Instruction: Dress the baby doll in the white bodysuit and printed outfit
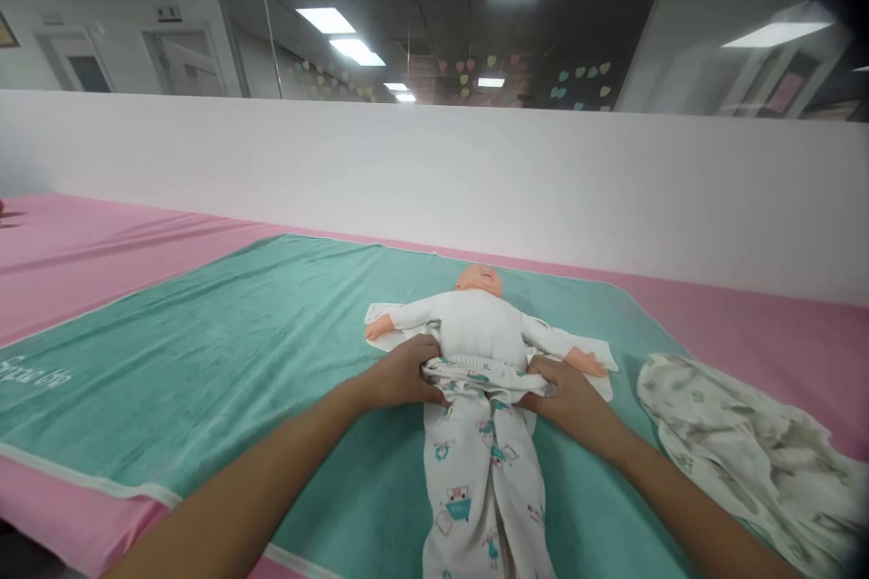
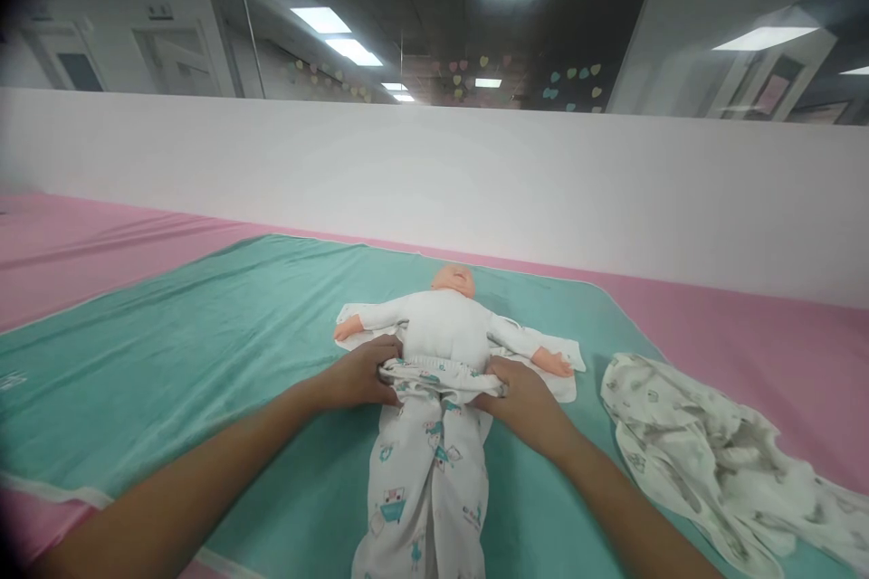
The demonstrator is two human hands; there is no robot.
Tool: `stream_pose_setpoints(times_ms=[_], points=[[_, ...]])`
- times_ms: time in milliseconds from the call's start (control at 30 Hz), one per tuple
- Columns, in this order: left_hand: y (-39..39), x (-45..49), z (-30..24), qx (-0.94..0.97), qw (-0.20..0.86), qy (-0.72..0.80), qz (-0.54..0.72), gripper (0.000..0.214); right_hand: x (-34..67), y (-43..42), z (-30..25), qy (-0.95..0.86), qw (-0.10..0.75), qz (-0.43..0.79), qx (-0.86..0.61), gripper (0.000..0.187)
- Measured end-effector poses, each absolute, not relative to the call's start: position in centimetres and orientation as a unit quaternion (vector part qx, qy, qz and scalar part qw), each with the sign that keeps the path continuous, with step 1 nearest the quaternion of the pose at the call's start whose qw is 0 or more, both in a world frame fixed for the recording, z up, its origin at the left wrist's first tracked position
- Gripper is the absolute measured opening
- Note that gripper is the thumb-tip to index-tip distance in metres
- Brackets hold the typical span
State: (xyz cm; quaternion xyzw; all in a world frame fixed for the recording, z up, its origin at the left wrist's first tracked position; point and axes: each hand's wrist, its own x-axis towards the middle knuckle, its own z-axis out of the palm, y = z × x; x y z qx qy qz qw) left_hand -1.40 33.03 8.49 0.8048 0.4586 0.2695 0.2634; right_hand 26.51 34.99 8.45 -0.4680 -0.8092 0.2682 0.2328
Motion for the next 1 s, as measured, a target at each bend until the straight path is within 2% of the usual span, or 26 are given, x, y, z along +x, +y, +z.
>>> stream_pose_setpoints(times_ms=[167, 233, 300, 367, 467, 533, 567, 633, 733, 933, 1000], points=[[32.2, -0.5, 8.4, 0.762, 0.316, 0.471, 0.313, 0.019, 26.4, 34.4, 8.3, -0.788, 0.300, 0.190, -0.503, 0.023], [31.9, -0.3, 8.7, 0.756, 0.347, 0.459, 0.313, 0.013, 26.6, 34.3, 8.5, -0.793, 0.296, 0.213, -0.488, 0.016], [31.7, -0.3, 9.1, 0.750, 0.373, 0.460, 0.296, 0.015, 27.0, 34.1, 8.7, -0.797, 0.277, 0.265, -0.467, 0.011], [31.5, -0.5, 9.7, 0.737, 0.399, 0.475, 0.268, 0.028, 27.6, 33.7, 9.0, -0.792, 0.263, 0.325, -0.446, 0.021], [31.3, -0.8, 10.5, 0.733, 0.438, 0.473, 0.219, 0.048, 28.1, 32.7, 9.4, -0.782, 0.243, 0.388, -0.422, 0.051], [31.1, -0.9, 10.7, 0.750, 0.445, 0.449, 0.194, 0.047, 28.2, 32.0, 9.7, -0.790, 0.228, 0.386, -0.417, 0.061], [31.0, -0.9, 10.7, 0.762, 0.439, 0.439, 0.184, 0.042, 28.1, 31.7, 9.8, -0.800, 0.219, 0.376, -0.413, 0.058], [31.0, -0.8, 10.5, 0.783, 0.422, 0.428, 0.162, 0.033, 27.8, 31.0, 10.0, -0.825, 0.202, 0.351, -0.393, 0.041], [31.1, -0.8, 10.4, 0.796, 0.430, 0.407, 0.124, 0.029, 27.5, 30.5, 10.3, -0.842, 0.180, 0.352, -0.366, 0.022], [31.1, -0.4, 11.7, 0.807, 0.451, 0.373, 0.072, 0.028, 27.9, 30.7, 11.4, -0.799, 0.127, 0.470, -0.353, 0.023], [30.0, -0.1, 12.0, 0.819, 0.433, 0.369, 0.076, 0.040, 28.3, 30.0, 11.8, -0.797, 0.135, 0.473, -0.351, 0.036]])
